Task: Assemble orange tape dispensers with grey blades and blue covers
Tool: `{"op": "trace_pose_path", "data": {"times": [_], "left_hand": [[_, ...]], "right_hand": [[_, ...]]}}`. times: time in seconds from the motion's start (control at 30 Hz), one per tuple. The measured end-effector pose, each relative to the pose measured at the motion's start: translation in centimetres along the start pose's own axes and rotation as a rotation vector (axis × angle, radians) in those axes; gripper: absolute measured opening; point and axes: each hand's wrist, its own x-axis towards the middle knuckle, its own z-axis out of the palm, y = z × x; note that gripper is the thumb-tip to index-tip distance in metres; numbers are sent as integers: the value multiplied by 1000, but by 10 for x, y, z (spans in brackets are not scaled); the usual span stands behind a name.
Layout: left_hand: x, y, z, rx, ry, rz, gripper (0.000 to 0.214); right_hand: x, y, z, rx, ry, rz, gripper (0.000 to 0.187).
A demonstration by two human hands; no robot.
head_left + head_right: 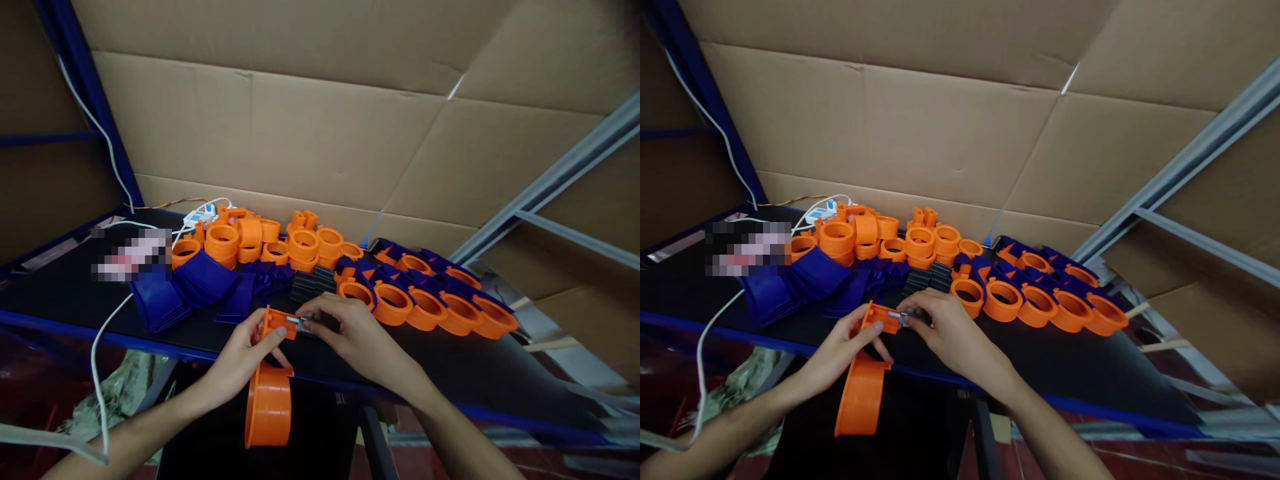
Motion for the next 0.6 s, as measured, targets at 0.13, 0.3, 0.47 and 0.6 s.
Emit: {"op": "trace_pose_path", "data": {"times": [0.13, 0.3, 0.47, 0.6], "left_hand": [[0, 1, -1, 2, -12, 16, 33], [0, 0, -1, -35, -24, 17, 36], [1, 1, -1, -49, -20, 14, 33], [1, 1, -2, -42, -36, 0, 31]], "right_hand": [[1, -1, 3, -1, 9, -12, 14], [1, 0, 2, -4, 13, 2, 14], [0, 4, 3, -6, 42, 6, 14], [0, 4, 4, -5, 50, -6, 14]]}}
